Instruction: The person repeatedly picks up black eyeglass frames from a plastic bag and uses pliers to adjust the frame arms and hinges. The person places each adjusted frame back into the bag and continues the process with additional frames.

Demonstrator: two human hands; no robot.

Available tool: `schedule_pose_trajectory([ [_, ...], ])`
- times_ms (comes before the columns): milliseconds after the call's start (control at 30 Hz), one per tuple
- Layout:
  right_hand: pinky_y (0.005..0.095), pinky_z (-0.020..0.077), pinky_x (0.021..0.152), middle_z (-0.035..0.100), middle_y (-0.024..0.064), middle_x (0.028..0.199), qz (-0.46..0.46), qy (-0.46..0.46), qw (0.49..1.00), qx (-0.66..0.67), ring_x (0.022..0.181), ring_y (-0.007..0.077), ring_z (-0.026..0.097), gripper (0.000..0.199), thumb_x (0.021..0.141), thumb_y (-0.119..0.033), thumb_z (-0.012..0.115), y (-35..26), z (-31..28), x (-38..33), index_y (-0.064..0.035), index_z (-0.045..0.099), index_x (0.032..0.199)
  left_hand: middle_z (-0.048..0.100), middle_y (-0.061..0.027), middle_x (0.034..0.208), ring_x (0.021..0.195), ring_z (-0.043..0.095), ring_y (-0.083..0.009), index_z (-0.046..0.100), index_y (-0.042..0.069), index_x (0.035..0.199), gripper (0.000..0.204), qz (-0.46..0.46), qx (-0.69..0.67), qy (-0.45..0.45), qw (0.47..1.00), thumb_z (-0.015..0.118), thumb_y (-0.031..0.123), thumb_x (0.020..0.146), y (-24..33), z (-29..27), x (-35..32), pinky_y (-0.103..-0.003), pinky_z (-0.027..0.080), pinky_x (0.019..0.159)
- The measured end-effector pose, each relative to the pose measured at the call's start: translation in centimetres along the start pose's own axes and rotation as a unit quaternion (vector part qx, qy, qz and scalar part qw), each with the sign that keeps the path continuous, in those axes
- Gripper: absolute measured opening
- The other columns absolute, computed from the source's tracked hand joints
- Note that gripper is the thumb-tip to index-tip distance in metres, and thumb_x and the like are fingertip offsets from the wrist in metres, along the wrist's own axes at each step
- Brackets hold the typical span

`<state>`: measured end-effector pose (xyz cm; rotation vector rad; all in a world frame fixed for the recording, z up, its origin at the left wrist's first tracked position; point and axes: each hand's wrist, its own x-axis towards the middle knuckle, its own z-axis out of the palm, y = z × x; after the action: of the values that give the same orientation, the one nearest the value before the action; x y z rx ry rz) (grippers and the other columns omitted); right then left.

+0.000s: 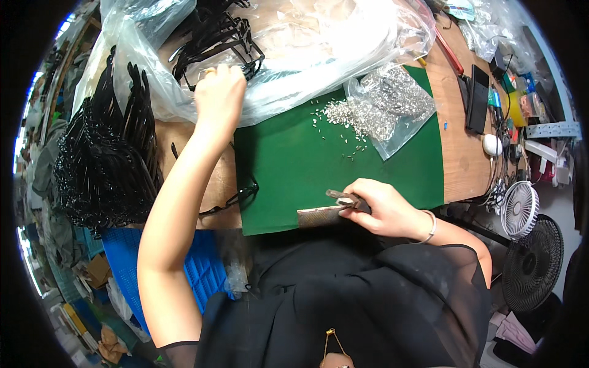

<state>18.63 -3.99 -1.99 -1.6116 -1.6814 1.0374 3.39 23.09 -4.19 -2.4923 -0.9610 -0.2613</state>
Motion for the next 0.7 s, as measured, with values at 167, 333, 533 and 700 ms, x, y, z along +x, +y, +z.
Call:
schedule_pose_trajectory([
  [167,0.0359,0.0447,0.065,0.056,0.0136,0.079,-0.021,-0.021,0.999,-0.012,0.074,0.0299,0.056,0.022,0.073,-0.015,0.067,0.2,0.0,-0.5,-0.0025,0.054,0.086,0.058,-0.0086,0.075,0.064,0.062,-0.0238,0.051,0.006,0.081,0.007,0.055,0.000,0.067,0.996,0.052,0.004,0.075,0.0,0.1,3.7,-0.032,0.052,0.054],
  [333,0.0367,0.0446,0.065,0.056,0.0131,0.079,0.014,0.005,1.000,-0.011,0.074,0.0306,0.055,0.020,0.073,-0.014,0.065,0.6,-0.1,-0.6,-0.0025,0.054,0.086,0.055,-0.0115,0.077,0.074,0.061,-0.0276,0.051,0.005,0.086,0.010,0.191,-0.086,0.039,0.977,0.050,0.002,0.076,-0.4,-8.0,6.2,-0.035,0.050,0.064],
  [533,0.0368,0.0455,0.066,0.054,0.0118,0.078,0.034,0.017,0.998,-0.042,0.074,0.0294,0.056,0.017,0.073,-0.012,0.063,2.3,-0.8,-1.6,-0.0047,0.053,0.083,0.059,-0.0103,0.089,0.076,0.060,-0.0227,0.060,0.008,0.106,0.040,0.164,-0.244,0.071,0.953,0.055,-0.009,0.070,-0.6,-17.4,-2.0,-0.029,0.050,0.067],
  [700,0.0325,0.0410,0.066,0.048,0.0104,0.100,-0.043,0.076,0.942,-0.325,0.075,0.0227,0.052,0.044,0.067,-0.010,0.063,2.3,0.6,0.7,0.0025,0.049,0.108,0.055,-0.0122,0.101,0.085,0.058,-0.0204,0.065,0.004,0.096,0.026,0.074,-0.383,0.060,0.919,0.056,-0.007,0.074,1.2,-18.3,-5.7,-0.026,0.048,0.069],
])
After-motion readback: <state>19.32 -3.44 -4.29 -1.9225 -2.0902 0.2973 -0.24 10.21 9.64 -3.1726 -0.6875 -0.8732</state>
